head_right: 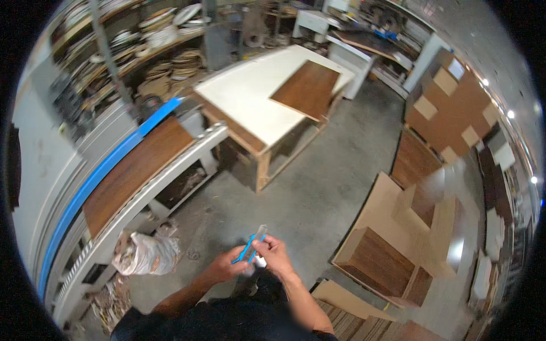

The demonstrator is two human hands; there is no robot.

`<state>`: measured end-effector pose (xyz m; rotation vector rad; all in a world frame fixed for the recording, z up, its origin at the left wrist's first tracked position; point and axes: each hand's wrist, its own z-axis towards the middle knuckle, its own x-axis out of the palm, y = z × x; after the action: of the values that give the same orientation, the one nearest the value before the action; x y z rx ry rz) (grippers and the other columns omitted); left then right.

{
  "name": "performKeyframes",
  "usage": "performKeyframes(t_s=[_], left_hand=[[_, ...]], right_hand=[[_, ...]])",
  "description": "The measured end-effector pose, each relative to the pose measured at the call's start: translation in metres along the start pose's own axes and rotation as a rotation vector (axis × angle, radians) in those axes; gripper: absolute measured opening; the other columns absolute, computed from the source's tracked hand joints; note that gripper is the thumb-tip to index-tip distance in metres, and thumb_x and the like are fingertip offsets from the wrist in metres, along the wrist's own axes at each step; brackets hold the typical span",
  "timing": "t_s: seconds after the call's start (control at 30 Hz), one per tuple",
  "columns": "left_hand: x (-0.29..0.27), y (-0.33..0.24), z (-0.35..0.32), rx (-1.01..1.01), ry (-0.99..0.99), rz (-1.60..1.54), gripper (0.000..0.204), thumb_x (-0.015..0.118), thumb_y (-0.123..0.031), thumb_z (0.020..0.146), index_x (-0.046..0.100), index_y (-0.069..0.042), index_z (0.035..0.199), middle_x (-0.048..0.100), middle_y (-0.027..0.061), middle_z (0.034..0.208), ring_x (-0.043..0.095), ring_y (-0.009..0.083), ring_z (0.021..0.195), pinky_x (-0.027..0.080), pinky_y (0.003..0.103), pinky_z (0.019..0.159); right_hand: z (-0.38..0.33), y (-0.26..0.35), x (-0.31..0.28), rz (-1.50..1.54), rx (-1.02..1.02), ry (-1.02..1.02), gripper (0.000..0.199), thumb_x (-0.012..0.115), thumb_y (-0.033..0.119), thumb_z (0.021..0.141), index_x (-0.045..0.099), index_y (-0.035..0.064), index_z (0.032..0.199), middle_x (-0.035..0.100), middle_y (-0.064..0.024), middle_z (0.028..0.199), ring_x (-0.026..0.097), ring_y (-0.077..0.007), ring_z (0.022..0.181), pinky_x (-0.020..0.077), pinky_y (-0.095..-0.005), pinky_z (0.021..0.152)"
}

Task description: The person walks through a warehouse carrying a pallet jack, then places wooden panels on a workbench. They use a utility knife to trim edges of the panels and stack them on a pallet. The person handles multiple panels one at a time, flipping and aligning them before stacking.

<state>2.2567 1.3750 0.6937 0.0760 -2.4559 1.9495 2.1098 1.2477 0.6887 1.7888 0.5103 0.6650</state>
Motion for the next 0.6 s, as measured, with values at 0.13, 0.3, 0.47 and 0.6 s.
performKeyframes(t_s=[0.13,0.3,0.47,0.6], left_hand=[[0.036,-0.046,0.129,0.285,-0.037,0.357,0.045,0.058,-0.036,0.093,0.053,-0.007,0.127,0.067,0.0171,0.095,0.068,0.0303,0.085,0.052,0.039,0.075],[0.050,-0.106,0.283,0.241,0.067,0.244,0.043,0.061,-0.027,0.094,0.051,-0.004,0.129,0.065,0.0101,0.083,0.064,0.0170,0.068,0.052,0.033,0.063],[0.046,-0.117,0.448,0.392,0.019,0.446,0.048,0.063,-0.023,0.091,0.047,-0.006,0.133,0.066,0.0167,0.093,0.066,0.0307,0.079,0.047,0.040,0.081],[0.052,-0.156,0.570,0.454,0.064,0.300,0.049,0.064,-0.021,0.091,0.049,-0.003,0.133,0.065,0.0095,0.081,0.063,0.0162,0.066,0.049,0.032,0.062]], right_hand=[[0.045,0.055,-0.101,0.006,-0.032,-0.209,0.013,0.066,0.018,0.091,0.068,0.0051,0.093,0.061,0.0026,0.071,0.052,-0.0053,0.062,0.0427,-0.0227,0.056],[0.149,0.111,-0.197,0.228,-0.077,-0.257,0.013,0.066,0.016,0.091,0.069,0.0037,0.092,0.062,0.0028,0.072,0.052,-0.0049,0.059,0.0424,-0.0220,0.054],[0.270,0.154,-0.296,0.148,-0.071,-0.322,0.013,0.066,0.016,0.092,0.070,0.0030,0.091,0.062,0.0021,0.069,0.051,-0.0062,0.055,0.0419,-0.0228,0.052],[0.348,0.189,-0.379,0.191,-0.038,-0.393,0.016,0.065,0.016,0.092,0.069,0.0018,0.087,0.062,0.0011,0.069,0.052,-0.0071,0.055,0.0423,-0.0244,0.051]])
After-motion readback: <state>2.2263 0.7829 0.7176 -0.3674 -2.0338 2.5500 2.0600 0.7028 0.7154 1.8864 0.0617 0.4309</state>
